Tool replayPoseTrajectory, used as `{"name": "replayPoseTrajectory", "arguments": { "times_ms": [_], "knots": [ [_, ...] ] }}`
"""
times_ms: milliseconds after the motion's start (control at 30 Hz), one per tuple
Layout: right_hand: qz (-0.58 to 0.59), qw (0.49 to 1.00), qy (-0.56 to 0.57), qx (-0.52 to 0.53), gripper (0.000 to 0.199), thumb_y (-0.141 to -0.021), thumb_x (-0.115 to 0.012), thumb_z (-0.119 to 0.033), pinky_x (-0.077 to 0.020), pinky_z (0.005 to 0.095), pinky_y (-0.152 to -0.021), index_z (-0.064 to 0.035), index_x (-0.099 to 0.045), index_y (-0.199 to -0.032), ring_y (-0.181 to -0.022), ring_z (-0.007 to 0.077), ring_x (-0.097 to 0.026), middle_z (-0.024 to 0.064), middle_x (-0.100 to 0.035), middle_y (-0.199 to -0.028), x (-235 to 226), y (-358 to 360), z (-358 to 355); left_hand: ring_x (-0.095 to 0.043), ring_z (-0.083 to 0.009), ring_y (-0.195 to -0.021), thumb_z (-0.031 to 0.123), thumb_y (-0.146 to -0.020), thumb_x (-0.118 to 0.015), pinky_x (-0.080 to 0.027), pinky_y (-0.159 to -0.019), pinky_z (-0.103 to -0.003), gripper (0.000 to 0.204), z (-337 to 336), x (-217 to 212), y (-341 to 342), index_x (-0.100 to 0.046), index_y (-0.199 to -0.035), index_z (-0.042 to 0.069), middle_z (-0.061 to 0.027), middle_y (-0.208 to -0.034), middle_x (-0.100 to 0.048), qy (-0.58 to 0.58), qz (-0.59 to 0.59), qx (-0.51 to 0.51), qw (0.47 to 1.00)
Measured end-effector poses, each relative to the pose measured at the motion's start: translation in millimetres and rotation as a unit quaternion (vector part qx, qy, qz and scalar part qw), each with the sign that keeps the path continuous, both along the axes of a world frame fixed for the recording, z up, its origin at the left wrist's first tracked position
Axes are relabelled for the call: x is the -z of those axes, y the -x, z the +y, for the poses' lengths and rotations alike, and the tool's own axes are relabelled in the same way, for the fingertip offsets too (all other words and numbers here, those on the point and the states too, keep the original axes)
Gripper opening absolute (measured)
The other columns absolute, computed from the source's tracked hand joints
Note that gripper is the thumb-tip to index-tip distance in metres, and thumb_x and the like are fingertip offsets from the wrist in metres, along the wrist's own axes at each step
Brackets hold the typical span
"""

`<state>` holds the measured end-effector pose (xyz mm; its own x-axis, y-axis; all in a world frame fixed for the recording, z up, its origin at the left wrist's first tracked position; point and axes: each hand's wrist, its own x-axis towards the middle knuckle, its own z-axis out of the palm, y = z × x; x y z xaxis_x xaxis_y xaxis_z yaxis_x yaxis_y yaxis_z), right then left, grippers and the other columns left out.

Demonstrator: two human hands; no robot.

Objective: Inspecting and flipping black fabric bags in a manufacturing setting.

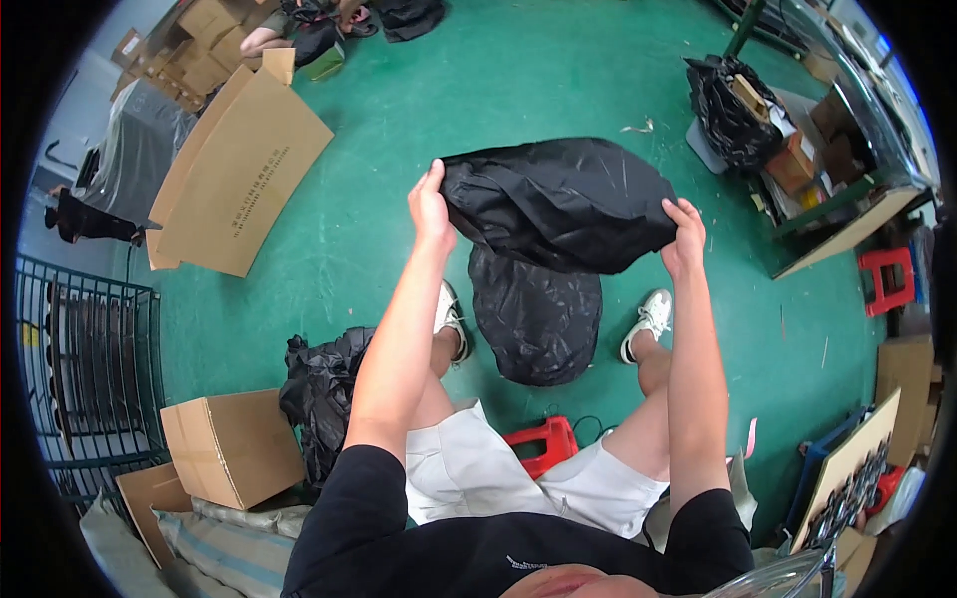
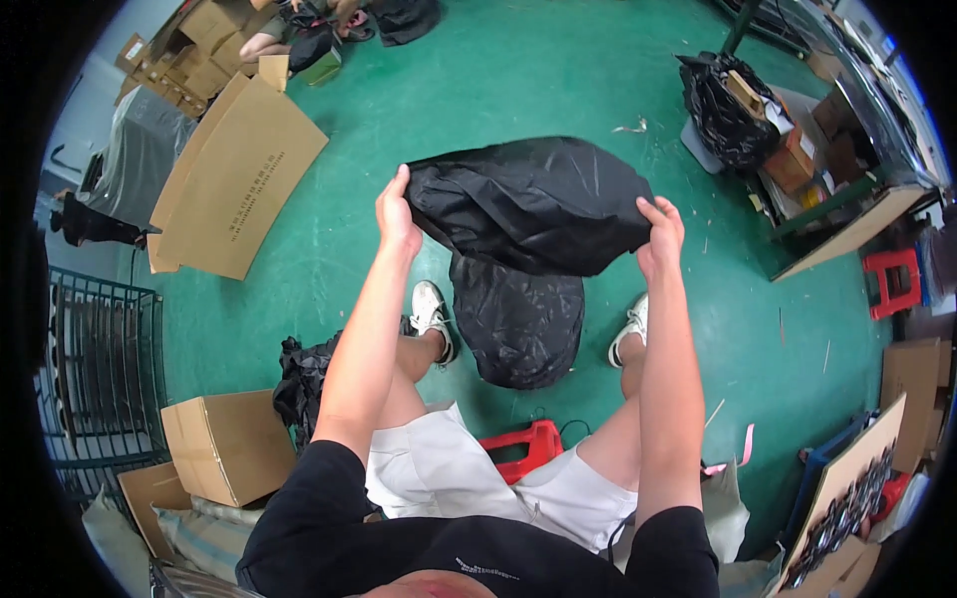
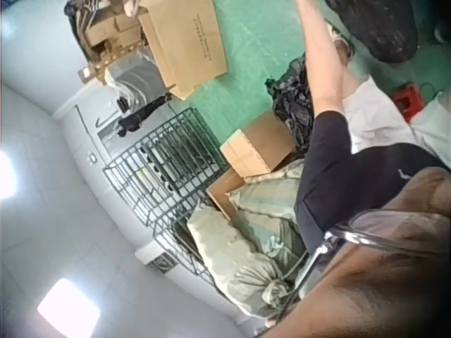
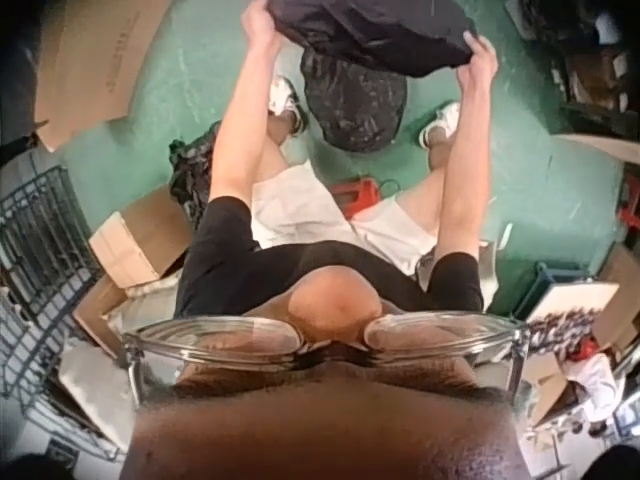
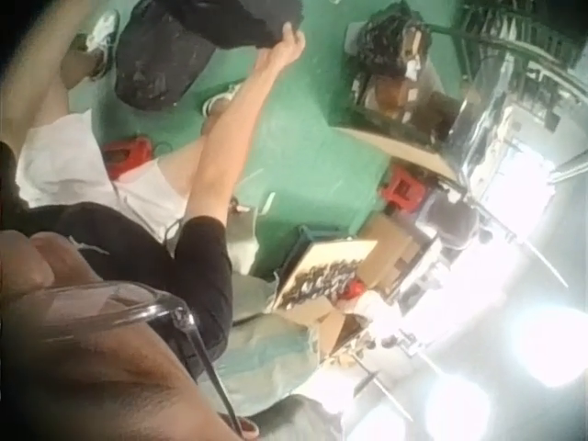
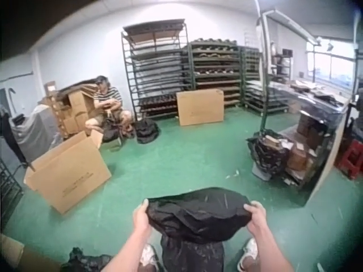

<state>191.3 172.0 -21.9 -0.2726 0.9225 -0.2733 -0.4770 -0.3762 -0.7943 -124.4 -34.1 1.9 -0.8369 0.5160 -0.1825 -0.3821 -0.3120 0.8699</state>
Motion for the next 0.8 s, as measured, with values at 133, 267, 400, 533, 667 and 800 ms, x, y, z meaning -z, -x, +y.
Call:
{"name": "replayPoseTrajectory", "arguments": {
  "times_ms": [133,267,400,533,667,800],
  "knots": [
    [0.000,0.999,-0.004,-0.036,0.023,-0.086,-0.066,0.002,-0.0548,0.0328,-0.078,-0.0022,-0.058,-0.106,-0.085,0.0188,-0.067,0.0099,-0.068,-0.097,-5.2,0.3,-2.8,-0.062,-0.0175,-0.093,0.027,-0.097,-0.058,-0.047,-0.086,-0.031,0.035,-0.8,-4.7,-5.6,-0.065,-0.106,-0.006,-0.0105,-0.105,-0.068,-0.018,-0.023,0.001,1.000],
    [0.003,0.997,0.006,-0.072,0.027,-0.086,-0.066,0.001,-0.0546,0.0319,-0.078,-0.0010,-0.058,-0.111,-0.086,0.0183,-0.067,0.0089,-0.068,-0.098,-8.3,1.8,-5.8,-0.062,-0.0164,-0.090,0.023,-0.093,-0.064,-0.047,-0.085,-0.030,0.029,-2.5,-7.1,-10.4,-0.066,-0.105,-0.004,-0.0083,-0.100,-0.068,-0.029,0.014,0.026,0.999],
    [-0.035,0.997,-0.024,-0.070,0.030,-0.085,-0.067,0.001,-0.0540,0.0310,-0.079,0.0000,-0.057,-0.113,-0.088,0.0169,-0.066,0.0085,-0.068,-0.100,0.1,1.6,-3.5,-0.063,-0.0168,-0.088,0.019,-0.090,-0.067,-0.048,-0.083,-0.030,0.026,-0.7,-6.8,-15.1,-0.066,-0.104,-0.003,-0.0088,-0.099,-0.069,-0.065,-0.019,0.072,0.995],
    [-0.117,0.987,-0.073,-0.080,0.034,-0.084,-0.069,-0.001,-0.0509,0.0271,-0.082,0.0010,-0.055,-0.115,-0.088,0.0168,-0.065,0.0088,-0.066,-0.098,16.7,7.6,-4.2,-0.065,-0.0192,-0.090,0.022,-0.094,-0.061,-0.049,-0.084,-0.032,0.026,5.0,-8.1,-19.0,-0.066,-0.102,-0.002,-0.0105,-0.100,-0.069,-0.099,-0.089,0.115,0.984],
    [-0.358,0.917,-0.144,-0.104,0.053,-0.081,-0.075,-0.016,-0.0477,0.0335,-0.090,0.0013,-0.051,-0.125,-0.102,0.0222,-0.061,0.0148,-0.062,-0.110,20.3,15.7,-15.1,-0.065,-0.0186,-0.084,0.022,-0.094,-0.060,-0.050,-0.080,-0.031,0.024,5.2,-8.1,-24.8,-0.068,-0.096,0.000,-0.0096,-0.093,-0.070,-0.110,-0.052,0.132,0.984],
    [-0.494,0.795,-0.339,-0.098,0.072,-0.079,-0.077,-0.030,-0.0394,0.0429,-0.104,-0.0008,-0.044,-0.136,-0.125,0.0351,-0.049,0.0214,-0.049,-0.135,3.6,30.6,-51.4,-0.060,-0.0125,-0.072,0.015,-0.088,-0.060,-0.047,-0.070,-0.028,0.019,8.0,-0.2,-48.3,-0.069,-0.084,-0.001,-0.0043,-0.079,-0.068,-0.074,0.083,0.198,0.974]
  ]
}}
